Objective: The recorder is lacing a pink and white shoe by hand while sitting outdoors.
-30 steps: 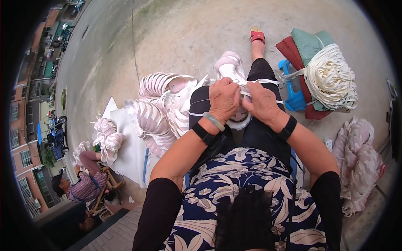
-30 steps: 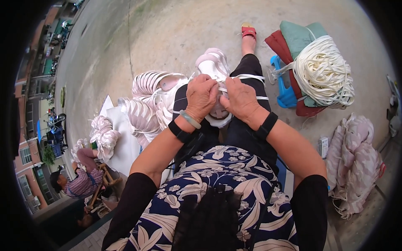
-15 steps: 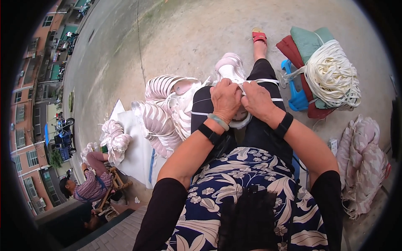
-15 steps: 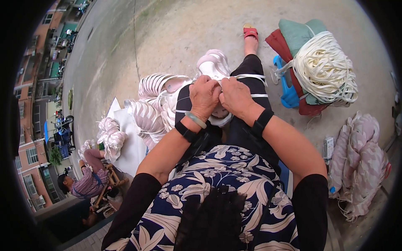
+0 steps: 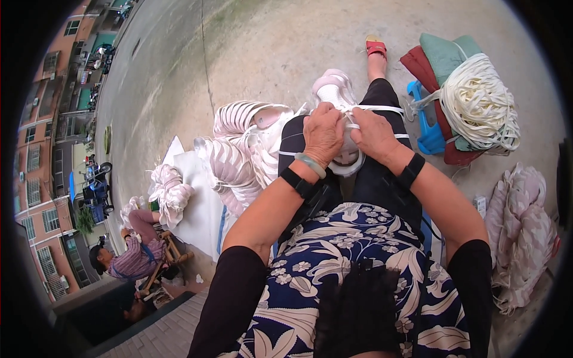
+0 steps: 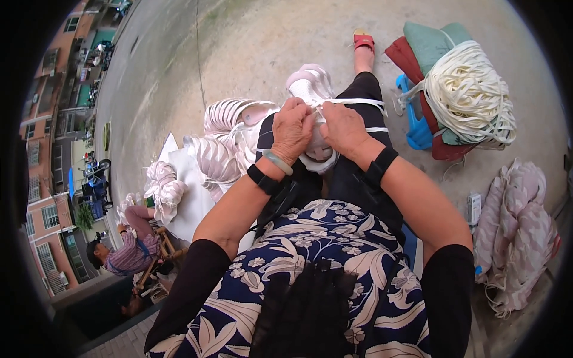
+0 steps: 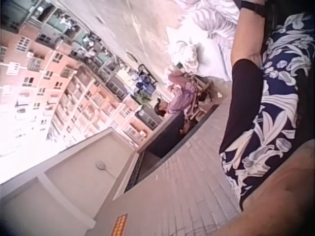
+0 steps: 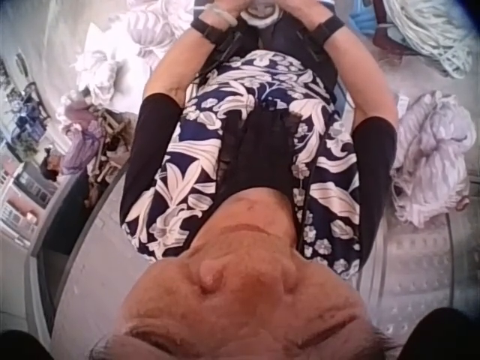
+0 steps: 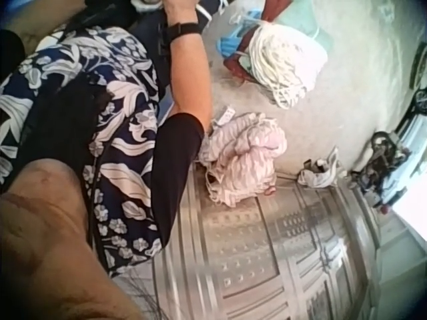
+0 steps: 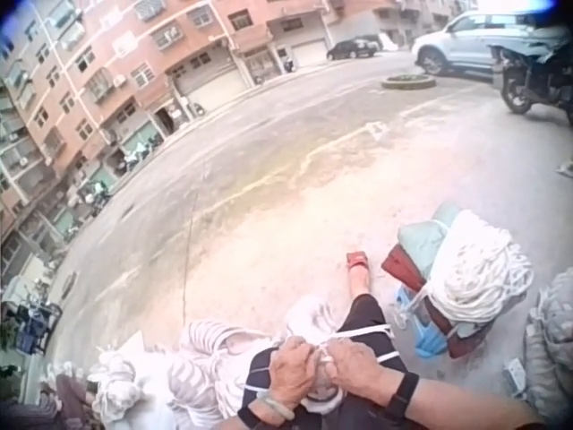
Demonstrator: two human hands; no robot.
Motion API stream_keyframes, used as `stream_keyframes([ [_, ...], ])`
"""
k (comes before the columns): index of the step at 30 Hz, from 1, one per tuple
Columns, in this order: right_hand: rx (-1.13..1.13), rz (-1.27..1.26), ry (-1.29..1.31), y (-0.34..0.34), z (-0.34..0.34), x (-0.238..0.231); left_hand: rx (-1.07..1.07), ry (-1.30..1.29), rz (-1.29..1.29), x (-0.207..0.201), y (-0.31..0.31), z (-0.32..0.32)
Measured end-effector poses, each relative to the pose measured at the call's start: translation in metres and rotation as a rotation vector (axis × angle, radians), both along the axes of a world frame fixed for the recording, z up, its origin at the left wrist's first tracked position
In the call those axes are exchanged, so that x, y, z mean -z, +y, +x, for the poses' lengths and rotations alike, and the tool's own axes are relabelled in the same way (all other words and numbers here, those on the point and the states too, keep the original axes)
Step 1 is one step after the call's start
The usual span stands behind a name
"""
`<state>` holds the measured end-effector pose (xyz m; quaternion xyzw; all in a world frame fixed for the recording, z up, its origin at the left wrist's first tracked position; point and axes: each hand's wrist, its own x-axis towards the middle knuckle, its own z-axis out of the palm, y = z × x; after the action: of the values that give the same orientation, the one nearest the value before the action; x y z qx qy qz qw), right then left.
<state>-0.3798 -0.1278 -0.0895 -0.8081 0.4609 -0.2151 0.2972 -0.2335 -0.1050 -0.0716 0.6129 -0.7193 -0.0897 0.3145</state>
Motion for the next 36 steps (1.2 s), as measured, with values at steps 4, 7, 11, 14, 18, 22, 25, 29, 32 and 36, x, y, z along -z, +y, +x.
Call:
stream_keyframes([
  [4, 0.026, 0.012, -0.024, 0.006, -0.002, -0.017, -0.112, 0.201, 0.000, 0.001, 0.007, 0.010],
  [7, 0.004, 0.040, -0.020, 0.009, -0.004, -0.030, -0.018, 0.036, -0.064, -0.008, 0.025, 0.016],
  [11, -0.002, 0.066, -0.132, 0.005, 0.006, -0.025, 0.126, -0.111, -0.080, -0.013, 0.034, 0.015],
  [14, 0.057, 0.133, -0.237, 0.000, 0.010, -0.027, 0.044, -0.199, -0.126, -0.005, 0.026, 0.012],
  [18, 0.060, 0.081, -0.133, 0.001, 0.006, -0.029, -0.021, -0.150, -0.104, 0.002, 0.018, 0.008],
  [22, 0.002, 0.126, -0.037, 0.003, 0.004, -0.024, -0.031, -0.186, -0.115, 0.008, 0.012, 0.004],
  [25, -0.026, 0.107, -0.073, 0.001, 0.004, -0.018, -0.047, -0.162, -0.121, 0.012, 0.004, 0.002],
  [29, 0.018, 0.157, -0.066, 0.001, 0.005, -0.021, -0.055, -0.203, -0.127, 0.016, -0.005, -0.002],
  [32, 0.029, 0.219, -0.045, 0.002, 0.003, -0.021, -0.053, -0.251, -0.052, 0.005, 0.001, -0.004],
  [36, 0.039, 0.223, -0.049, 0.002, 0.000, -0.017, 0.037, -0.226, 0.019, -0.016, 0.032, 0.024],
])
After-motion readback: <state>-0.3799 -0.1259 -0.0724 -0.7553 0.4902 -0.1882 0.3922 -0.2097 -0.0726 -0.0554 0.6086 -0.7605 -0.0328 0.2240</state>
